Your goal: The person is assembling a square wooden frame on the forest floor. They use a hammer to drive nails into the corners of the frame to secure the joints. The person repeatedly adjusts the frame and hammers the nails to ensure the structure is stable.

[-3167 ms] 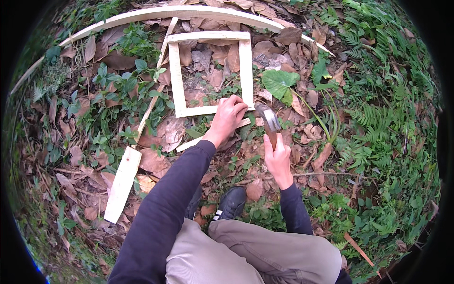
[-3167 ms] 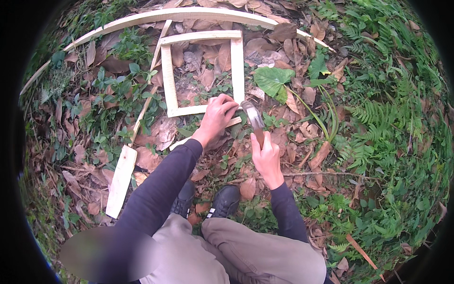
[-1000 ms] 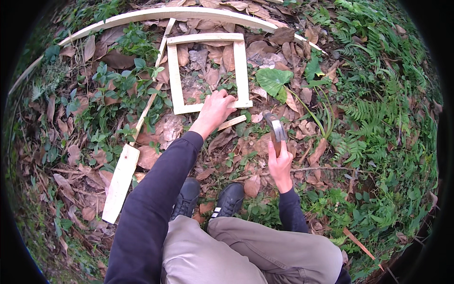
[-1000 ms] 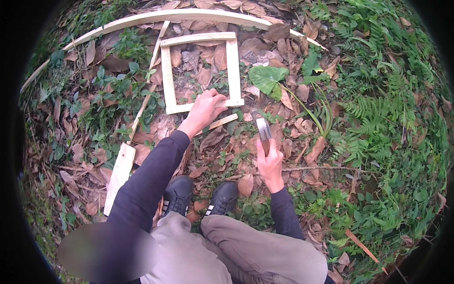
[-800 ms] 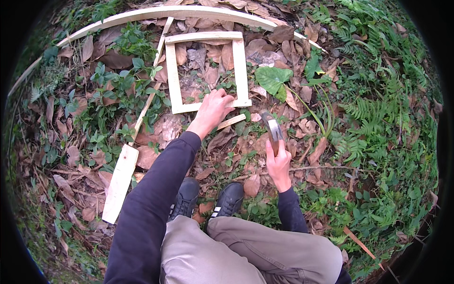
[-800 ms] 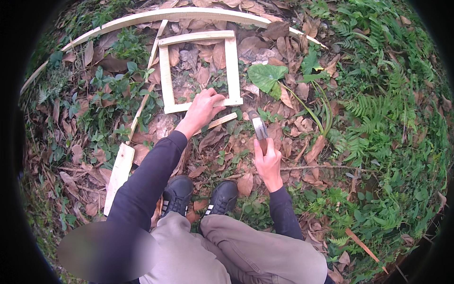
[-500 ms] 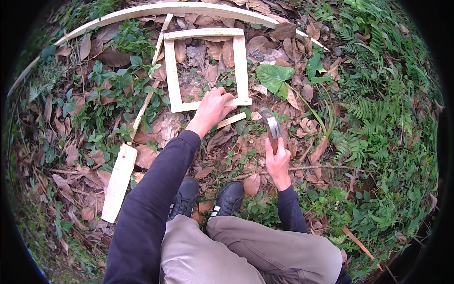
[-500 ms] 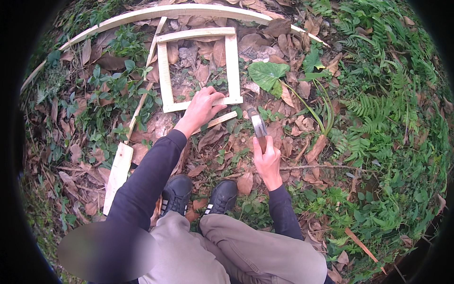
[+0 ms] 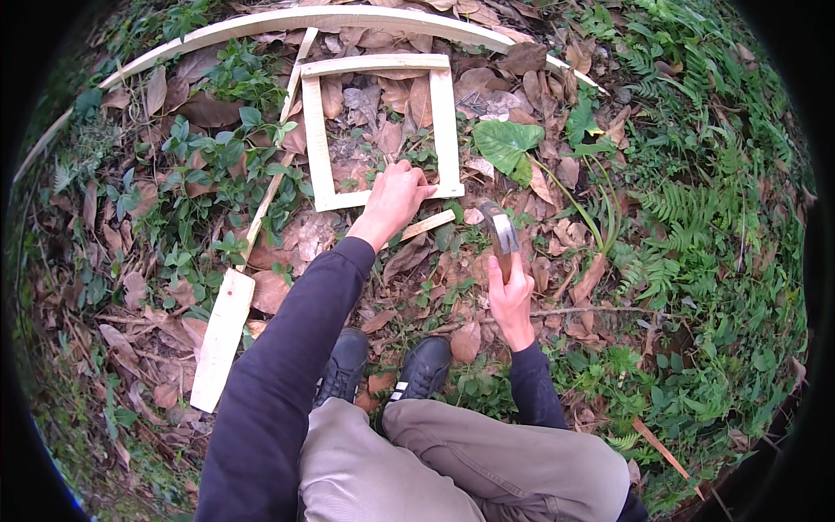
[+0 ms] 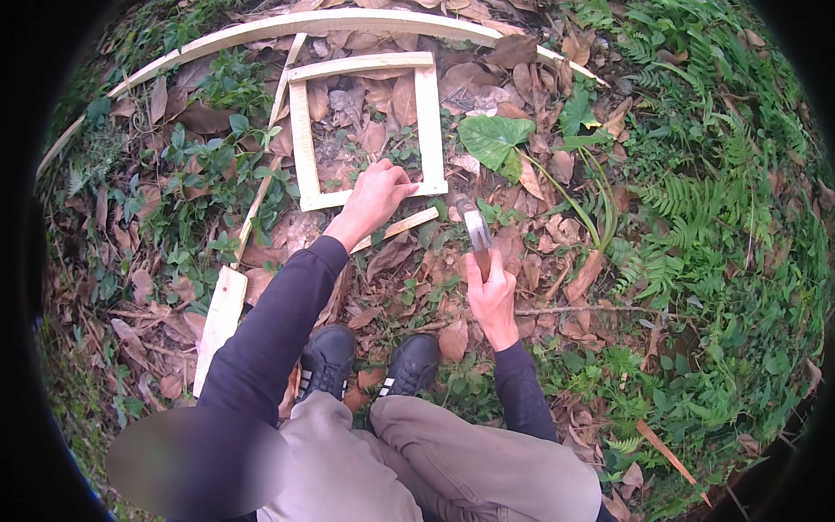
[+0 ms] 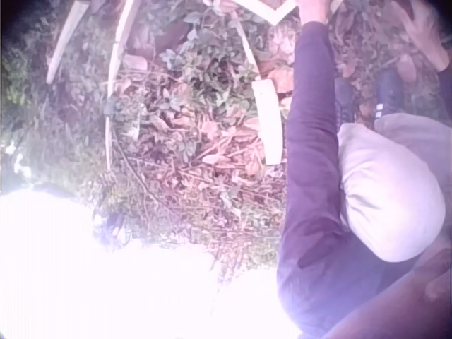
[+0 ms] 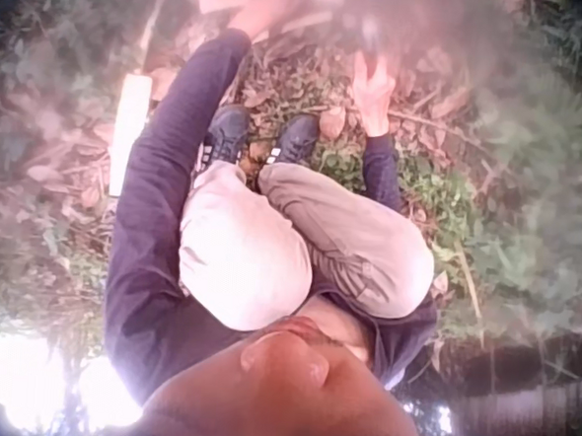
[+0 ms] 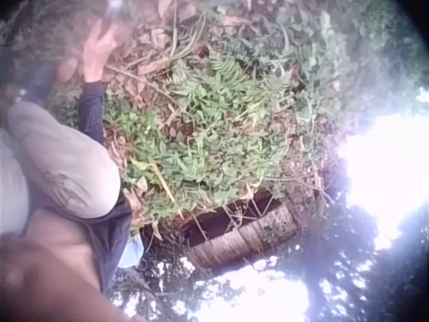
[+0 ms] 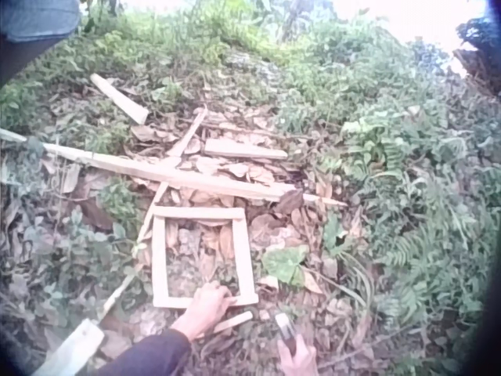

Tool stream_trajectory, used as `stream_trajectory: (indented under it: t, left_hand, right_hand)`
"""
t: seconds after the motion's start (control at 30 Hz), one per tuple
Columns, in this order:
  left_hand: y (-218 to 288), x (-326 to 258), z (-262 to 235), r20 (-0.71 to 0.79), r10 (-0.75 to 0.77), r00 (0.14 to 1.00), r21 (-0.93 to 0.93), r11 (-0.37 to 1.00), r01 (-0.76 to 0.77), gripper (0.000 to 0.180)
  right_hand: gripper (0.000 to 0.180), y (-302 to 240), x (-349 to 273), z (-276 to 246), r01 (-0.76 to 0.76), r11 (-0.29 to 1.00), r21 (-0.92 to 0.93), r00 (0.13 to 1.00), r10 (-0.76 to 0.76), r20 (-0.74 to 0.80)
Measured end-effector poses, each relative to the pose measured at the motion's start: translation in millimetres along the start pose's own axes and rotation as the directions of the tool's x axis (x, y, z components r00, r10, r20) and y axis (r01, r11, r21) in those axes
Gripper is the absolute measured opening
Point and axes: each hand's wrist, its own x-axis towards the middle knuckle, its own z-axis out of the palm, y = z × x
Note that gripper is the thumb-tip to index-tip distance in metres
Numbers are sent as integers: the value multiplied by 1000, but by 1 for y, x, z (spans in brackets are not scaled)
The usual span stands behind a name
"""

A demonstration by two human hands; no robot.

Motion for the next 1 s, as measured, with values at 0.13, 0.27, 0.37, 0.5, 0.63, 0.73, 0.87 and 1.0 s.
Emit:
stream_trajectory:
  t: [0.13, 0.27, 0.37, 0.5, 0.63, 0.73, 0.87, 1.0]
  left_hand:
    - [2, -1, 4, 19, -37, 999, 43, 998, 36, 32]
    - [1, 2, 11, 49, -91, 995, 101, 991, 85, 34]
    - [5, 6, 12, 74, -129, 989, 136, 984, 119, 36]
    - [5, 5, 13, 52, -156, 986, 135, 980, 148, 34]
    - [4, 8, 14, 35, -185, 982, 114, 977, 180, 36]
    - [5, 8, 16, 52, -173, 984, 137, 977, 165, 37]
    - [-1, 6, 14, 47, -182, 982, 144, 974, 174, 37]
    - [3, 8, 13, 56, -180, 982, 125, 977, 172, 38]
  right_hand:
    - [27, 1, 1, 1, -11, 1000, -4, 1000, 11, 15]
    - [28, -3, 6, 6, 0, 1000, -9, 999, 0, 44]
    - [29, -3, 10, 9, -16, 1000, -25, 998, 17, 68]
    - [26, -21, 19, 6, 35, 999, -25, 997, -33, 75]
    - [26, -20, 28, 10, 142, 983, -116, 988, -134, 75]
    - [25, -8, 31, 17, 107, 983, -152, 989, -90, 115]
    - [24, -42, 24, -2, 157, 986, -58, 987, -156, 29]
    - [31, -33, 20, -5, 472, 876, -102, 868, -482, -121]
